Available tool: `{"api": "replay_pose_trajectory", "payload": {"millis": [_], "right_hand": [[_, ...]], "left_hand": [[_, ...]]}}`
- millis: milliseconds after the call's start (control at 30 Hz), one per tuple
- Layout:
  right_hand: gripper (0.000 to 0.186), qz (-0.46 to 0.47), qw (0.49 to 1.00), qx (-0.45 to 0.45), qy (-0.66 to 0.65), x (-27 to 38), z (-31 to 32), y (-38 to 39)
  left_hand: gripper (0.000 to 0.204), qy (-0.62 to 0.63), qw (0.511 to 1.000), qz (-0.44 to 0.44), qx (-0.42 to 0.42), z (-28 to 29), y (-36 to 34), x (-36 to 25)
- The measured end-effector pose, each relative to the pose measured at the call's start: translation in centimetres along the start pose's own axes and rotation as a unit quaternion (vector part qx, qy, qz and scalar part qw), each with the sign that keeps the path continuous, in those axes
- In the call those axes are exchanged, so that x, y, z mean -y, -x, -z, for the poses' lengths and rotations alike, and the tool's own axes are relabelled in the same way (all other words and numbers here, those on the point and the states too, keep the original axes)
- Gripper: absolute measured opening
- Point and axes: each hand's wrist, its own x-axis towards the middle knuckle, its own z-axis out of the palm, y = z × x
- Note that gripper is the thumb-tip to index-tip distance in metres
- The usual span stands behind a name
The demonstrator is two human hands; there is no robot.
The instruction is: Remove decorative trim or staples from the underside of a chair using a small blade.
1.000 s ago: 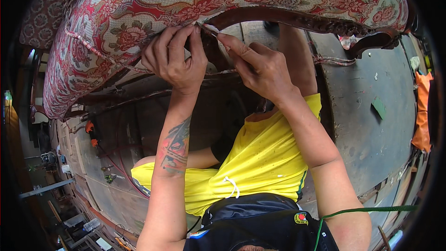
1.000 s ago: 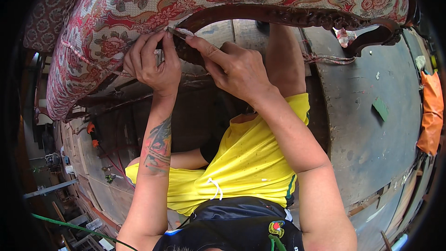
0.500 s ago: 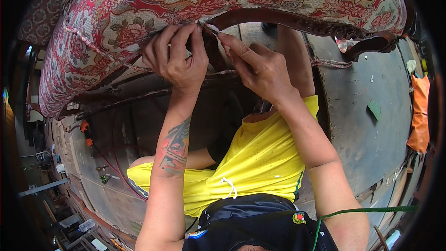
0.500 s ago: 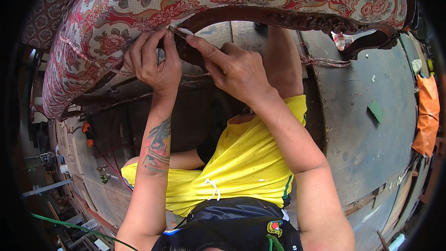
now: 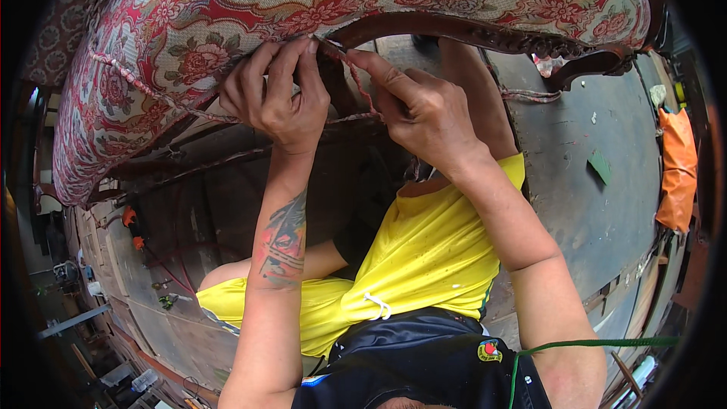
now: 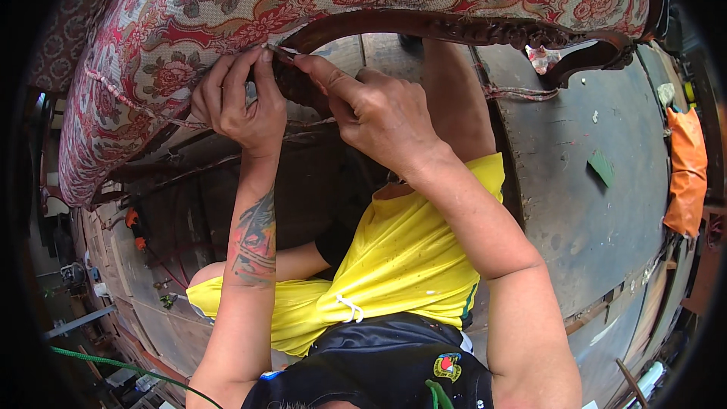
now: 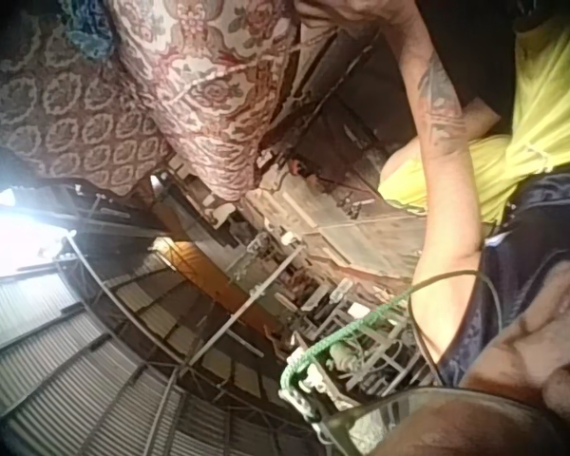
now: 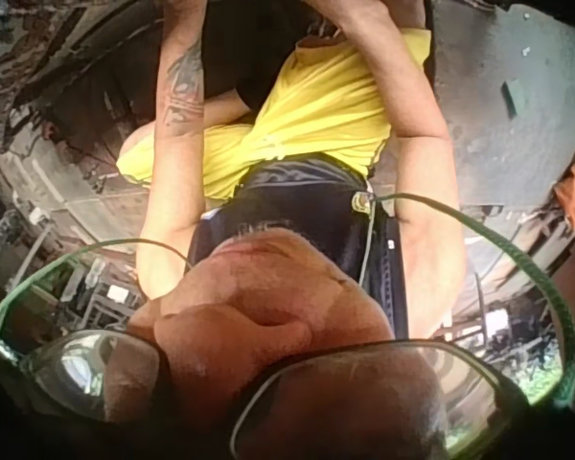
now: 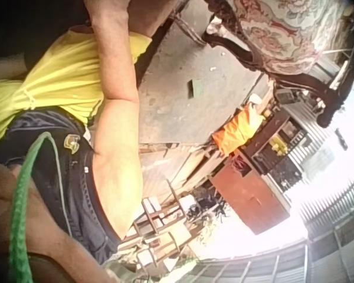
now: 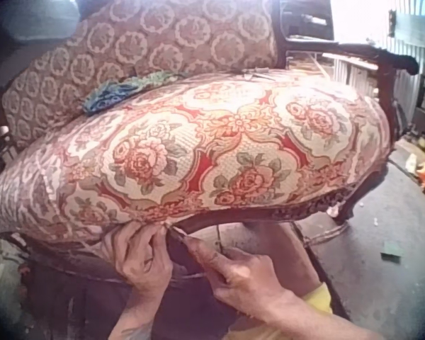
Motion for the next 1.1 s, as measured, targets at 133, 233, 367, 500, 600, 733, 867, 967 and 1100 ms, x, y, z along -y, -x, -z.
{"api": "replay_pose_trajectory", "payload": {"millis": [133,233,367,500,600,733,867,967,1100], "right_hand": [[0.062,0.012,1.0,-0.006,0.018,-0.2,0.0,0.0],[0.062,0.005,1.0,-0.01,0.009,-0.4,-0.2,0.4],[0.062,-0.002,1.0,-0.008,0.001,-0.3,-0.3,0.5],[0.06,-0.005,1.0,-0.009,-0.012,-0.6,-0.6,0.7],[0.061,0.021,1.0,-0.014,0.002,-1.3,-0.8,0.8],[0.059,0.041,0.998,-0.02,-0.045,-0.8,-0.3,0.7],[0.059,0.03,0.997,-0.029,-0.058,-0.7,-0.3,0.8],[0.058,0.03,0.997,-0.028,-0.065,-0.7,-0.7,0.8],[0.063,0.027,0.998,-0.035,-0.033,-1.2,-1.3,0.9]], "left_hand": [[0.017,0.005,1.0,0.004,0.006,0.0,-0.1,0.0],[0.017,0.009,1.0,0.007,0.009,-0.1,0.0,-0.1],[0.018,0.012,1.0,0.003,0.002,0.0,0.1,0.2],[0.018,0.022,1.0,0.016,0.009,-0.1,0.4,-0.2],[0.017,0.028,0.999,0.028,0.009,-0.2,0.5,-0.5],[0.018,0.01,1.0,0.015,0.01,0.3,0.0,-0.7],[0.019,0.015,0.999,0.02,0.019,0.4,0.1,-0.7],[0.018,0.029,0.999,0.033,0.021,0.3,0.1,-0.9],[0.02,0.036,0.998,0.044,0.019,0.1,0.2,-0.8]]}}
